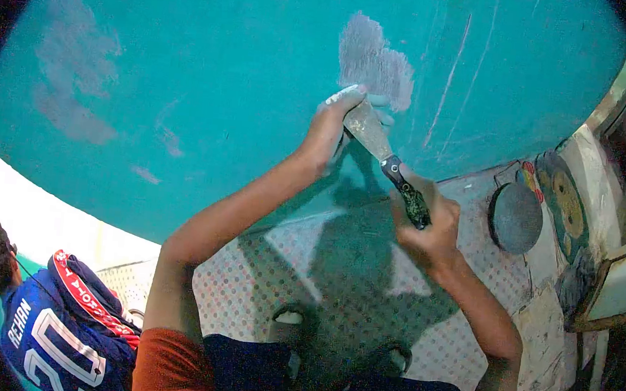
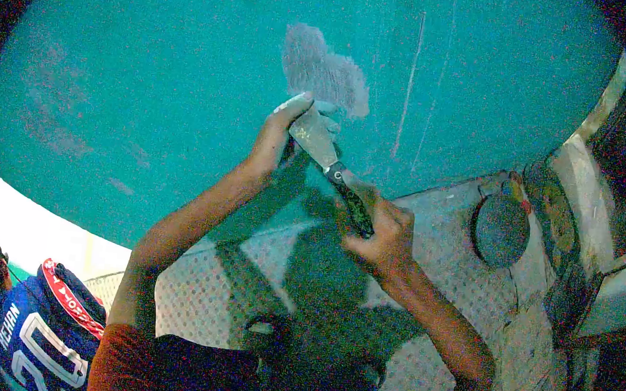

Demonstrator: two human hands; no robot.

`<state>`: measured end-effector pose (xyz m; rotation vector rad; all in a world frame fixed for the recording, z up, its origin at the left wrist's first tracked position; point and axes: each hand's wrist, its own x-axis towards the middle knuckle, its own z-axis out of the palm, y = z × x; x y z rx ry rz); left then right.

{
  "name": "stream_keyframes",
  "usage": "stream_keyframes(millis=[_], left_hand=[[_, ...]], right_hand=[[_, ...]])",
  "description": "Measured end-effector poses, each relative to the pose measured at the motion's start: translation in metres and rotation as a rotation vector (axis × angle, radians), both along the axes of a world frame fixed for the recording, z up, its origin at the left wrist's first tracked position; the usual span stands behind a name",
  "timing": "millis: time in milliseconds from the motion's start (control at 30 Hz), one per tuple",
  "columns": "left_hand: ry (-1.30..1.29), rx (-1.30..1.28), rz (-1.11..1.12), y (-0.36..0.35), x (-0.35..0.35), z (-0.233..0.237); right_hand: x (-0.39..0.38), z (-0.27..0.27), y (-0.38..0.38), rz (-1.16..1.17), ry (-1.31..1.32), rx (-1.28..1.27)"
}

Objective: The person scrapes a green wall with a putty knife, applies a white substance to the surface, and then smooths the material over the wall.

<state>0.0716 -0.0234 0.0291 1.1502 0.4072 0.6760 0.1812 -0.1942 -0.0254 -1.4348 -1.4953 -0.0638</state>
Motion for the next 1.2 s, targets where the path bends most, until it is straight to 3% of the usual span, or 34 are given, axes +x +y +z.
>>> stream_keyframes(millis=[67, 167, 367, 467, 567, 667, 767, 867, 1000, 1067, 1133, 1200], left_hand=[[0.031, 0.036, 0.008, -0.004, -0.001, -0.008], [0.077, 0.025, 0.013, -0.007, -0.006, -0.006], [0.053, -0.055, 0.049, -0.012, -0.005, -0.023], [0.037, 0.005, 0.063, -0.012, -0.002, -0.011], [-0.012, 0.007, 0.051, -0.013, 0.001, 0.006], [0.034, -0.117, 0.094, -0.019, -0.002, -0.015], [0.085, -0.141, 0.148, -0.021, 0.003, -0.023], [0.030, -0.115, 0.196, -0.027, 0.008, -0.007], [0.097, -0.150, 0.197, -0.035, 0.005, -0.015], [0.052, -0.011, 0.311, -0.039, 0.007, -0.009], [-0.010, -0.007, 0.324, -0.044, 0.010, 0.002], [-0.104, -0.132, 0.232, -0.039, 0.013, 0.012]], right_hand=[[0.005, -0.028, -0.002, -0.040, -0.043, -0.076], [-0.016, -0.013, -0.001, -0.019, 0.038, -0.094], [-0.025, -0.010, -0.012, -0.006, 0.276, -0.363], [-0.026, -0.028, 0.005, 0.001, 0.013, 0.047], [-0.020, -0.012, 0.009, 0.108, 0.170, -0.080], [-0.037, -0.048, 0.016, 0.058, -0.045, 0.142], [-0.044, -0.040, 0.002, 0.101, 0.211, 0.009], [-0.040, -0.016, -0.001, 0.169, 0.298, -0.009], [-0.052, -0.026, -0.001, 0.107, 0.260, 0.018], [-0.055, -0.030, -0.001, 0.098, 0.297, 0.039], [-0.044, -0.017, 0.001, 0.121, 0.176, 0.043], [-0.045, -0.017, -0.002, 0.131, 0.189, 0.012]])
